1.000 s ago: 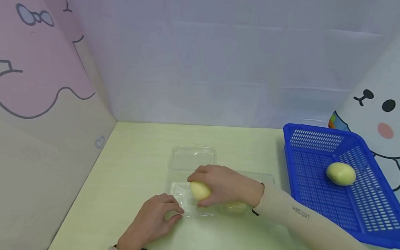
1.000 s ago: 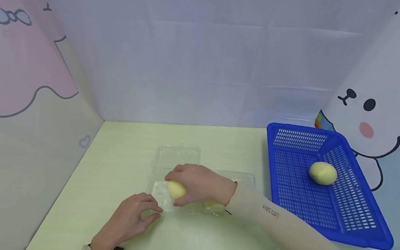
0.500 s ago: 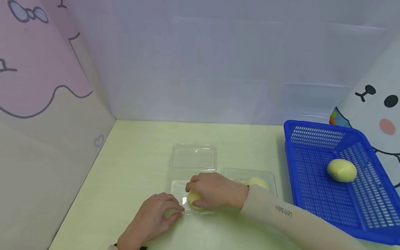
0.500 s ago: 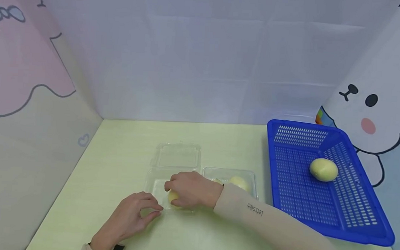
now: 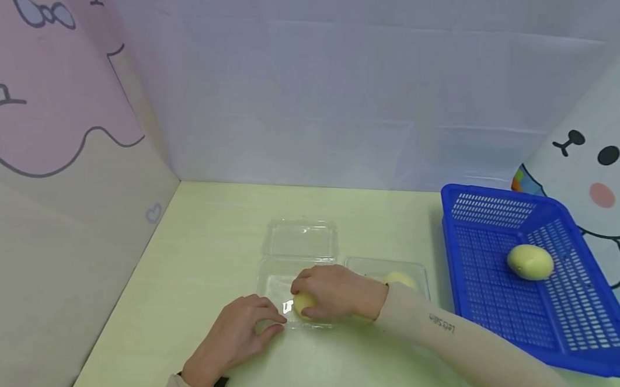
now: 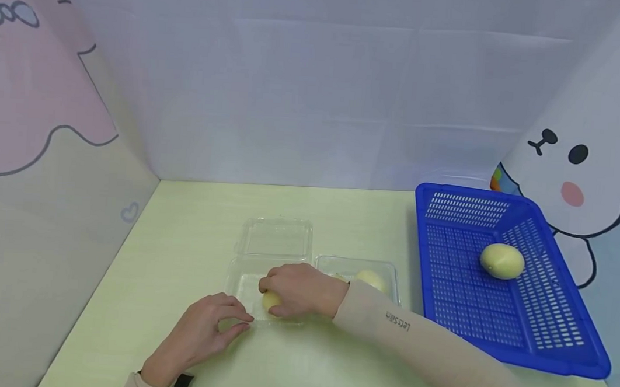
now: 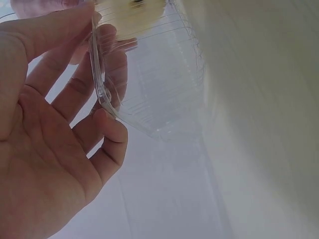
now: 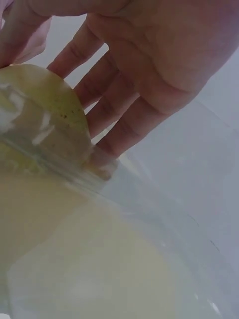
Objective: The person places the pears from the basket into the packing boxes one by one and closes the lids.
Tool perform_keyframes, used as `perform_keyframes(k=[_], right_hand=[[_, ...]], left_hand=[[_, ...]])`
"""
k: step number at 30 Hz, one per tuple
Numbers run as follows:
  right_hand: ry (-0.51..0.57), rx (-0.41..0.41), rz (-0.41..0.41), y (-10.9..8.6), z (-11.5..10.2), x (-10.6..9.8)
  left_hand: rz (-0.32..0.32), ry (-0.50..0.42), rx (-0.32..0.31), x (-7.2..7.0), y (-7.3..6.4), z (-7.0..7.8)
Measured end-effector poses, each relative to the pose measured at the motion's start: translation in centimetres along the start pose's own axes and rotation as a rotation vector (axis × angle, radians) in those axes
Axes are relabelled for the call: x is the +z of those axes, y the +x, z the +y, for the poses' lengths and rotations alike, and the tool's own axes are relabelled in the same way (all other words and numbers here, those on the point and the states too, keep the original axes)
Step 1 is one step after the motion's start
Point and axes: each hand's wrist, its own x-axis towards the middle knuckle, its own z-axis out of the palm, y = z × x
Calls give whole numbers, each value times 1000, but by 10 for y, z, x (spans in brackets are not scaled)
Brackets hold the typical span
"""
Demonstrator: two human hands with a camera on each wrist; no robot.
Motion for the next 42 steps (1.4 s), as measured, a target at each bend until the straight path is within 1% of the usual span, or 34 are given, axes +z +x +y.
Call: perform_keyframes(k=[3, 5, 7, 10, 13, 16, 20, 23, 25, 29, 32, 36, 42], right_hand=[[31, 30, -3, -1, 5, -3], [57, 53, 9, -4, 9, -9], [90, 68, 36, -8, 14, -19], [118, 87, 89, -18, 20, -38], [115, 123, 153, -29, 31, -57], [103, 173, 213, -42, 45, -71], [112, 253, 276, -62, 67, -84], [133, 318, 302, -78, 83, -93], [141, 381, 304, -89, 93, -99], [157, 561, 272, -117, 115, -108], [184, 678, 251, -139, 135, -112], [213, 776, 231, -165, 161, -108], [240, 882, 195, -203, 191, -90]], left_hand=[[-5, -3, -7, 0, 0, 0], [-13, -9, -20, 0, 0, -1], [-22, -14, -30, 0, 0, -1], [-27, -19, -29, 0, 0, -2], [-24, -23, -17, 0, 1, -2], [-22, -29, -11, 1, 2, -2], [-20, -33, -7, 0, 3, -3], [-19, -34, -9, 0, 3, -3], [-19, -38, -13, 0, 2, -3], [-22, -46, -19, 1, 1, -4], [-17, -52, -21, 2, -1, -4], [2, -46, -13, 2, -1, -4], [-10, -56, -21, 0, -1, -4]])
